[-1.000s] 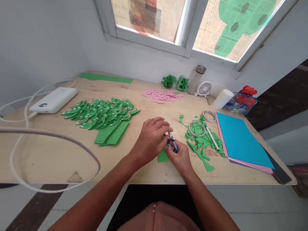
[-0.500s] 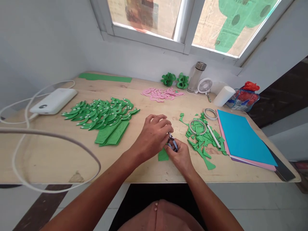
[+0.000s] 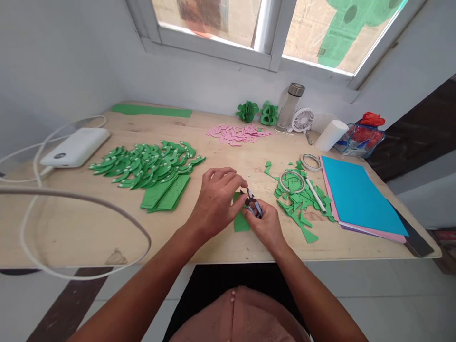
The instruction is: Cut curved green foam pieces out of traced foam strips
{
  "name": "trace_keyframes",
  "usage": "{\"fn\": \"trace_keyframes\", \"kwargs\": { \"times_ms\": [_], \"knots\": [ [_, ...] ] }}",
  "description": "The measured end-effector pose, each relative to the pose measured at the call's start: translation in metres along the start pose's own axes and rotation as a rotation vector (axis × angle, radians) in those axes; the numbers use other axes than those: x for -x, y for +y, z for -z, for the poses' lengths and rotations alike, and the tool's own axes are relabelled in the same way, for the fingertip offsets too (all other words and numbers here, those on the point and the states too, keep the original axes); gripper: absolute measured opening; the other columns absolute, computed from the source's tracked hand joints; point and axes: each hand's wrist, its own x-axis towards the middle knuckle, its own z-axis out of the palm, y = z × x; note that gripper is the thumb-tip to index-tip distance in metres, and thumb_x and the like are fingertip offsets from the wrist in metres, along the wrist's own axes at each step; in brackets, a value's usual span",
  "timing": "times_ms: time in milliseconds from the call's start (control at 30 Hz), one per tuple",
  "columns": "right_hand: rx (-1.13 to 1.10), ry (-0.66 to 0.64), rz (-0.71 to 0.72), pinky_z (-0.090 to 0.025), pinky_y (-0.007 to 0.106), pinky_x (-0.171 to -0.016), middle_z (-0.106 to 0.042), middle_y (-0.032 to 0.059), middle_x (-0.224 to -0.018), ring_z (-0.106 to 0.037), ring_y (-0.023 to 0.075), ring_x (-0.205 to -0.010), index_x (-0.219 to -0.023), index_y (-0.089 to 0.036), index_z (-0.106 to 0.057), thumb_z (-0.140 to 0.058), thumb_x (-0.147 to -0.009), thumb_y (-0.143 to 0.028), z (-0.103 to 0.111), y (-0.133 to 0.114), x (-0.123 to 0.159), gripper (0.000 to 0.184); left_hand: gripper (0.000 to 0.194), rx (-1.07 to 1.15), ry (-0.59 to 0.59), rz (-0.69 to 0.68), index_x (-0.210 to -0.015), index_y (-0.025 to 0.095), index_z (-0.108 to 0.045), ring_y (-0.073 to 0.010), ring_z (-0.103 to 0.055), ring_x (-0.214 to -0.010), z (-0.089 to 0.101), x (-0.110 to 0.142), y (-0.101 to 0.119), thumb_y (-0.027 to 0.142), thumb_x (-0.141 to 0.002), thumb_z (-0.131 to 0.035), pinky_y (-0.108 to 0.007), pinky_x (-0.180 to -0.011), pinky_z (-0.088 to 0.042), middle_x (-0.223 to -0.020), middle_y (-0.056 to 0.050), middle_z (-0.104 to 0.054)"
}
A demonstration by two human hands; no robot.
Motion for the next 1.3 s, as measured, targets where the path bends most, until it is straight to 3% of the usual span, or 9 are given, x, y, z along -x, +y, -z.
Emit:
{"fn": "trace_keyframes", "kwargs": {
  "times_ms": [533, 733, 1300],
  "knots": [
    [0.109, 0.007, 0.059, -0.025, 0.024, -0.050, -0.035, -0.0071, -0.052, -0.032, 0.0107, -0.051, -0.060, -0.022, -0.041, -0.056, -0.077, -0.032, -0.002, -0.007, 0.005, 0.024, 0.007, -0.091, 0.025, 0.129, -0.088, 0.023, -0.058, -0.0272, -0.063, -0.094, -0.012, 0.004, 0.016, 0.027, -0.082, -0.059, -0.051, -0.101, -0.031, -0.087, -0.005, -0.072],
    [0.170, 0.012, 0.067, -0.025, 0.024, -0.051, -0.037, -0.0068, -0.052, -0.033, 0.0110, -0.051, -0.059, -0.022, -0.040, -0.057, -0.077, -0.035, -0.002, -0.007, 0.006, 0.028, 0.006, -0.072, 0.019, 0.195, -0.088, 0.020, -0.058, -0.0260, -0.064, -0.087, -0.014, 0.002, 0.020, 0.021, -0.082, -0.057, -0.050, -0.099, -0.034, -0.080, -0.004, -0.071],
    [0.159, 0.013, 0.033, -0.028, 0.024, -0.050, -0.044, -0.0060, -0.051, -0.038, 0.0116, -0.049, -0.061, -0.022, -0.046, -0.056, -0.076, -0.033, -0.002, -0.010, 0.006, 0.021, 0.010, 0.257, 0.010, 0.294, -0.084, 0.022, -0.059, -0.0213, -0.065, -0.086, -0.006, 0.006, 0.005, 0.018, -0.082, -0.050, -0.041, -0.087, -0.046, -0.086, -0.002, -0.071]
  ]
}}
